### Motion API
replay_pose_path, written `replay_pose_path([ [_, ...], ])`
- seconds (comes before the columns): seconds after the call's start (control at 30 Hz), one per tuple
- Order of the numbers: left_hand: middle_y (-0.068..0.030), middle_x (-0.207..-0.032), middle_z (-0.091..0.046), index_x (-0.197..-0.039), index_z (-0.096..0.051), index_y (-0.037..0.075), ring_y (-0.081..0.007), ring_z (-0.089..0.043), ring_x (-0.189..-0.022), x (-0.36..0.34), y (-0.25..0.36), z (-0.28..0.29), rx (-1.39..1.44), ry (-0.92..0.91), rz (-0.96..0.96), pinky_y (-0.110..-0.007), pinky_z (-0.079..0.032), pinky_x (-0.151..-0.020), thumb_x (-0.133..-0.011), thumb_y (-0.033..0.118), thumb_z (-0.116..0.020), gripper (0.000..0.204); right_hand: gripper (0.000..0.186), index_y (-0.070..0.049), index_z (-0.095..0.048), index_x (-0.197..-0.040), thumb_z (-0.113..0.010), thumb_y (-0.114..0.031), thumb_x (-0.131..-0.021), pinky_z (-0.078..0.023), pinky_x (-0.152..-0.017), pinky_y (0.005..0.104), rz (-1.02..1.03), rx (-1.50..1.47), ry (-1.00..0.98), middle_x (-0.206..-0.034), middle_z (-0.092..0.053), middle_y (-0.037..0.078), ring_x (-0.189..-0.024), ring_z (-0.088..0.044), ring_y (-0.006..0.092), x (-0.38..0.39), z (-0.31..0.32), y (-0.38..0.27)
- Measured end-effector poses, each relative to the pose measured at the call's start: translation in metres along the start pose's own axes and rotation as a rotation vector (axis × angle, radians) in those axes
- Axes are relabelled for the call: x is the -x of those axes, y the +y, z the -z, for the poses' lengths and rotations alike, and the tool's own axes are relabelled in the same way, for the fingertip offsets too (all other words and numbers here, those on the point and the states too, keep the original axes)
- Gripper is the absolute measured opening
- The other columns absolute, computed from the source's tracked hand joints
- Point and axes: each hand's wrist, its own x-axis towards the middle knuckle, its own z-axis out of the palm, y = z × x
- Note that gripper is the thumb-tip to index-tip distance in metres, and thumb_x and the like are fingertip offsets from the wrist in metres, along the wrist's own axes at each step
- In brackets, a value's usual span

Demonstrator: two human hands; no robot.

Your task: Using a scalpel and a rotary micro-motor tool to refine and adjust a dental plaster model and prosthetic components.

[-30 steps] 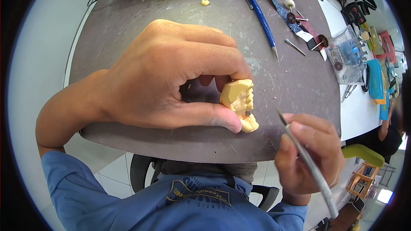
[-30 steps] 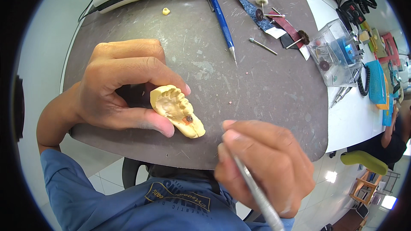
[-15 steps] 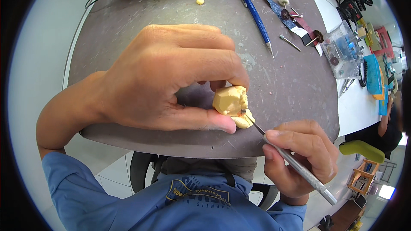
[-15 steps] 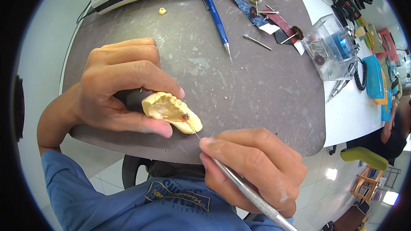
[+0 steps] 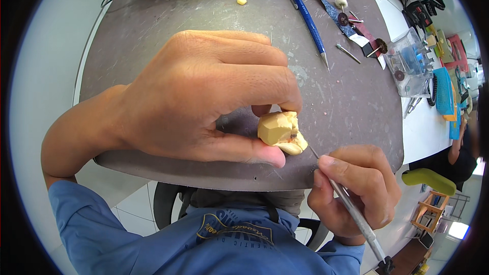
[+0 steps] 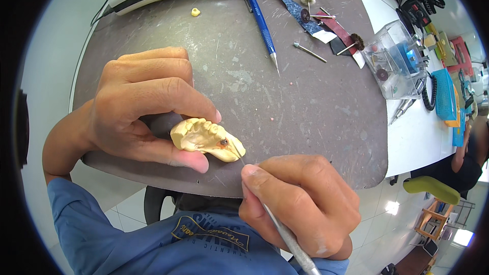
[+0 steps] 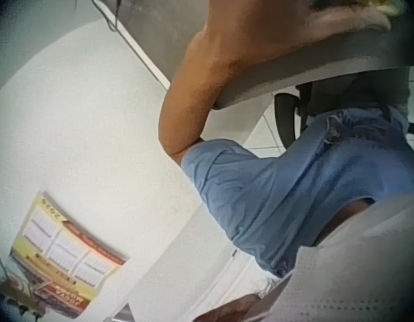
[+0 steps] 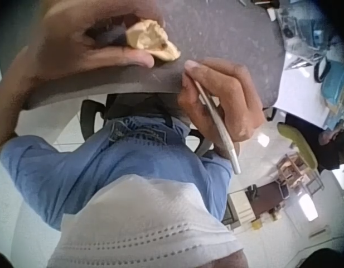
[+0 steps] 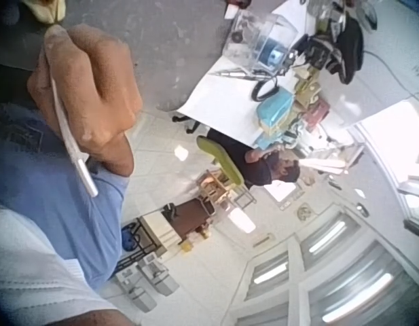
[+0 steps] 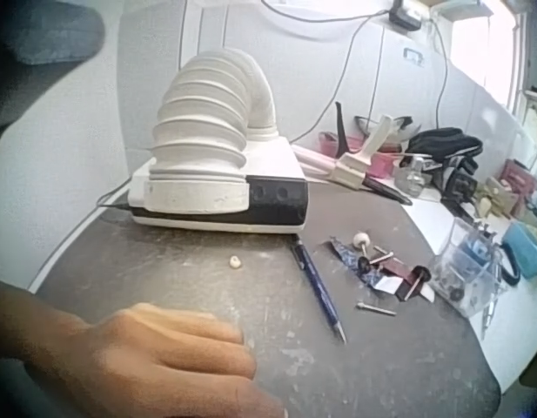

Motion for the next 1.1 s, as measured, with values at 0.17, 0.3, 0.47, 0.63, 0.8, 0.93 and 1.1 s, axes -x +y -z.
replay_pose_path([
  [0.17,-0.0008,-0.064,-0.051,-0.093,-0.072,0.005,-0.0146,-0.046,-0.056,-0.001,0.0,0.002,-0.032,-0.027,-0.008,-0.028,-0.035,-0.048,-0.067,0.034,-0.086,0.041,0.026,-0.003,-0.068,-0.088,-0.079,0.004,-0.065,-0.051,-0.05,0.0262,-0.002,0.006,0.049,-0.075,-0.066,0.012,-0.062,-0.066,0.0187,-0.002,0.002,0.0],
  [0.3,0.0009,-0.063,-0.045,-0.096,-0.072,0.007,-0.0145,-0.043,-0.055,0.0,-0.003,0.001,-0.136,-0.067,-0.159,-0.029,-0.035,-0.05,-0.075,0.036,-0.08,0.036,0.027,-0.001,-0.065,-0.09,-0.078,0.004,-0.066,-0.051,-0.052,0.0272,0.02,0.145,0.101,-0.074,-0.066,0.013,-0.063,-0.067,0.0212,-0.004,0.01,0.014],
  [0.47,0.0017,-0.065,-0.041,-0.099,-0.07,0.006,-0.0152,-0.043,-0.056,0.004,-0.003,0.002,-0.203,-0.143,-0.273,-0.029,-0.037,-0.052,-0.085,0.038,-0.07,0.034,0.018,0.0,-0.064,-0.079,-0.078,0.003,-0.068,-0.048,-0.051,0.0267,-0.083,0.422,0.085,-0.069,-0.064,0.011,-0.057,-0.062,0.0191,0.002,0.011,0.028],
  [0.63,0.0012,-0.065,-0.043,-0.096,-0.068,0.004,-0.0163,-0.048,-0.058,0.006,-0.005,0.005,-0.334,-0.052,-0.391,-0.029,-0.044,-0.056,-0.087,0.039,-0.068,0.036,0.019,0.0,-0.062,-0.076,-0.077,-0.003,-0.066,-0.042,-0.048,0.0247,-0.289,0.08,0.06,-0.062,-0.059,0.008,-0.052,-0.055,0.0129,0.013,0.03,0.012],
  [0.8,-0.0026,-0.072,-0.053,-0.093,-0.066,0.003,-0.0175,-0.054,-0.062,0.004,-0.006,0.006,-0.419,-0.025,-0.44,-0.029,-0.05,-0.057,-0.083,0.04,-0.069,0.039,0.021,0.003,-0.065,-0.09,-0.075,-0.013,-0.083,-0.046,-0.065,0.0213,-0.217,-0.048,0.01,-0.085,-0.062,0.008,-0.076,-0.058,0.0106,-0.037,0.072,0.033],
  [0.93,-0.0082,-0.09,-0.061,-0.091,-0.066,0.0,-0.0188,-0.059,-0.07,0.006,-0.008,0.005,-0.278,-0.045,-0.343,-0.028,-0.052,-0.057,-0.081,0.033,-0.071,0.035,0.03,0.002,-0.062,-0.111,-0.071,-0.012,-0.086,-0.05,-0.066,0.0249,-0.294,-0.192,0.021,-0.083,-0.063,0.008,-0.078,-0.062,0.0108,-0.1,0.067,0.047],
  [1.1,-0.0086,-0.094,-0.062,-0.089,-0.065,-0.002,-0.0197,-0.06,-0.077,0.005,-0.008,0.001,-0.156,-0.049,-0.277,-0.029,-0.054,-0.059,-0.08,0.027,-0.072,0.031,0.04,0.002,-0.059,-0.121,-0.068,-0.006,-0.083,-0.053,-0.072,0.0343,-0.303,0.499,-0.288,-0.084,-0.068,0.017,-0.078,-0.069,0.0245,-0.156,0.04,0.056],
])
